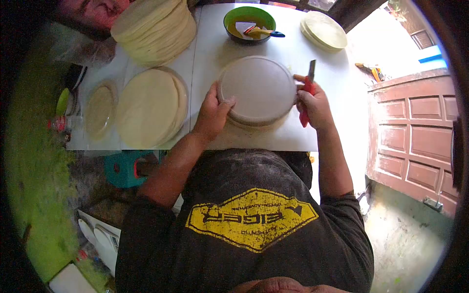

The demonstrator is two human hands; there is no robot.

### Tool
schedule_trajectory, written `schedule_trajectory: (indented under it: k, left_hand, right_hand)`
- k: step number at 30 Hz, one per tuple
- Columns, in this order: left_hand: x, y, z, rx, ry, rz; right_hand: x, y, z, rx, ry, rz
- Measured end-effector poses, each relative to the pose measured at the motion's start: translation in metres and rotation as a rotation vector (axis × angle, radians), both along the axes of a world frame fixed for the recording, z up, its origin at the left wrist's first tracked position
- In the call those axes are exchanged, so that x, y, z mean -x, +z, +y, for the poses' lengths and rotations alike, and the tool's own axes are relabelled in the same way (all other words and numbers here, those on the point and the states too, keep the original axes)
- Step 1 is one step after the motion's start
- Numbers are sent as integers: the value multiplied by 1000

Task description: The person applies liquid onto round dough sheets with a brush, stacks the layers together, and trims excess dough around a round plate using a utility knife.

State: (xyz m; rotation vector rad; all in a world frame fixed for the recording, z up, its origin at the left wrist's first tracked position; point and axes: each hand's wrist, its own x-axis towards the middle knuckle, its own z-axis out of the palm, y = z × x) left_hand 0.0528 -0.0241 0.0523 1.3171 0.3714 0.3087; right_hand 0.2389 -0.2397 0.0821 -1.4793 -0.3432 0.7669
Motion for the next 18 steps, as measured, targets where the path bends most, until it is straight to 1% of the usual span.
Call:
schedule_trajectory:
  k: [1, 2, 3, 4, 5, 6, 7, 8, 9, 10, 12, 13, 15, 16, 18]
  left_hand:
    - [-3, 0, 4, -169, 5, 33]
    - [-1, 1, 4, -164, 7, 34]
    - [1, 16, 1, -225, 20, 121]
    - [4, 22, 0, -286, 35, 208]
    - [7, 18, 3, -282, 38, 209]
    - [11, 10, 9, -523, -21, 292]
    - [13, 3, 13, -766, -84, 374]
    - [14, -6, 15, -763, -83, 376]
    - [15, -13, 15, -786, -28, 312]
    - [16, -20, 16, -808, 27, 250]
    - [14, -29, 18, -833, 18, 257]
    - [13, -31, 19, -861, 12, 260]
    - [13, -33, 22, -896, 16, 249]
    - [14, -34, 22, -932, 20, 237]
    - [15, -34, 22, -907, 26, 230]
  right_hand:
    - [-4, -9, 5, 4, 14, 101]
    - [-8, -14, 6, 29, 45, 111]
    - [-9, -18, 9, 34, 49, 111]
    - [-8, -22, 14, 200, 37, -37]
    - [-7, -26, 18, 363, 24, -184]
    - [-1, -27, 22, 394, -19, -242]
    - [-1, -30, 23, 397, -16, -243]
    - [-1, -37, 23, 424, 2, -368]
    - [-2, -43, 24, 450, 19, -492]
    - [-3, -49, 25, 452, 21, -490]
    - [-6, -55, 28, 502, 6, -633]
    - [-6, -53, 29, 506, 6, -631]
    - [-6, -44, 34, 655, 46, -687]
    - [-6, -41, 34, 659, 46, -682]
    - [-6, -37, 36, 752, 118, -848]
